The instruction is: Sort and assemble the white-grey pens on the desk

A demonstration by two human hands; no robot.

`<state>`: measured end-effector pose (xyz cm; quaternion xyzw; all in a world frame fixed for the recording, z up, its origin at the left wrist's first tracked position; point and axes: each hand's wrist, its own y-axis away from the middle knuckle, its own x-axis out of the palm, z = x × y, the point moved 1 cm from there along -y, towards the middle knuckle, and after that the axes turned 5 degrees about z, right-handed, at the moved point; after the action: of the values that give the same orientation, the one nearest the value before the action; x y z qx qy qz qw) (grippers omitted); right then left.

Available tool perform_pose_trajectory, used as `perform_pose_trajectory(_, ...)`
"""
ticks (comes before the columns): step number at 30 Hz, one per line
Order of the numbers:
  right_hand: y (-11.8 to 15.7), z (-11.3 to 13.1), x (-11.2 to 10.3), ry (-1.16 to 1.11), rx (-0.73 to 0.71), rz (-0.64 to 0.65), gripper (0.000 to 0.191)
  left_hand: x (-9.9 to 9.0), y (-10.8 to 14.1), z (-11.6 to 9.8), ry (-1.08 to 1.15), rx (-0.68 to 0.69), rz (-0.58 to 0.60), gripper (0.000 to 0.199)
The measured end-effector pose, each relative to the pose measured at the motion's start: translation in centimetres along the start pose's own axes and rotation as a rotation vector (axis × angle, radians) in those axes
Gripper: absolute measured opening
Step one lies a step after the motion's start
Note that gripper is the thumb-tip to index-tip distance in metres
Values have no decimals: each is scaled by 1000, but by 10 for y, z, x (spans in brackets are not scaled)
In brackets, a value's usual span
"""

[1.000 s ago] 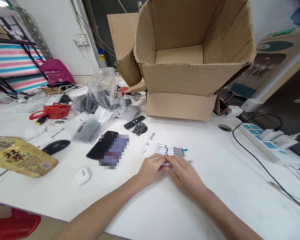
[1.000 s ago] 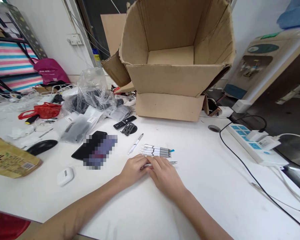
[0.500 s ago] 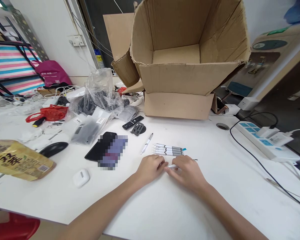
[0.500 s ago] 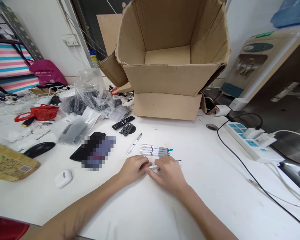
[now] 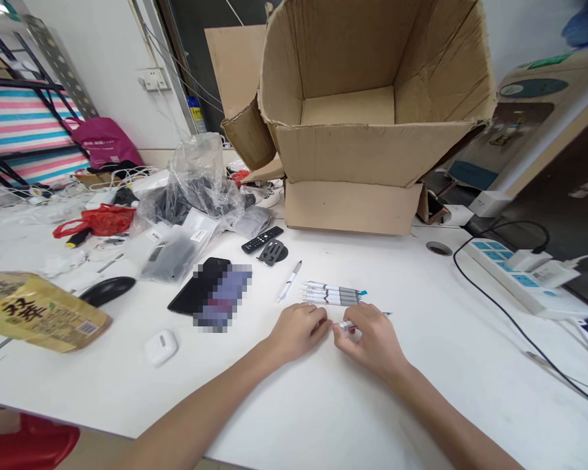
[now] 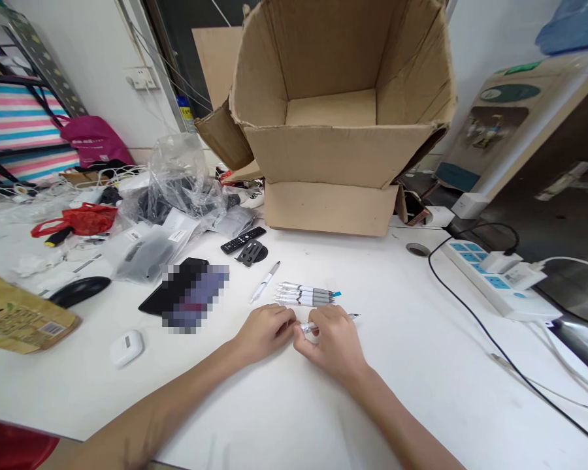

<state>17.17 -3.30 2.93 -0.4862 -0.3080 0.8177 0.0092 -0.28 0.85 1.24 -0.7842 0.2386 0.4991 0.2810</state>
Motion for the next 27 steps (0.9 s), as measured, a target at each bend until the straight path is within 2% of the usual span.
perform_pose_trajectory(4, 0, 1, 0, 6, -103, 52, 28, 1, 0, 0, -1, 14, -3, 23)
perform_pose_trajectory(9, 2, 8, 2, -8, -125, 98, 27, 0, 0, -2, 13, 13, -9, 21)
perform_pose_trajectory(13, 3, 14, 0, -27, -202, 151, 27, -1, 0, -2, 13, 5, -9, 22)
perform_pose_trajectory(16, 3, 14, -1, -23, -200, 170, 25, -1, 1, -2, 14, 7, -15, 21)
perform_pose_trajectory(21, 4, 16, 3, -59, -221, 289, 28, 0, 1, -2, 2, -7, -9, 20)
perform_pose_trajectory(27, 5, 18, 3, -73, -216, 210, 26, -2, 1, -3, -25, -5, 22, 20)
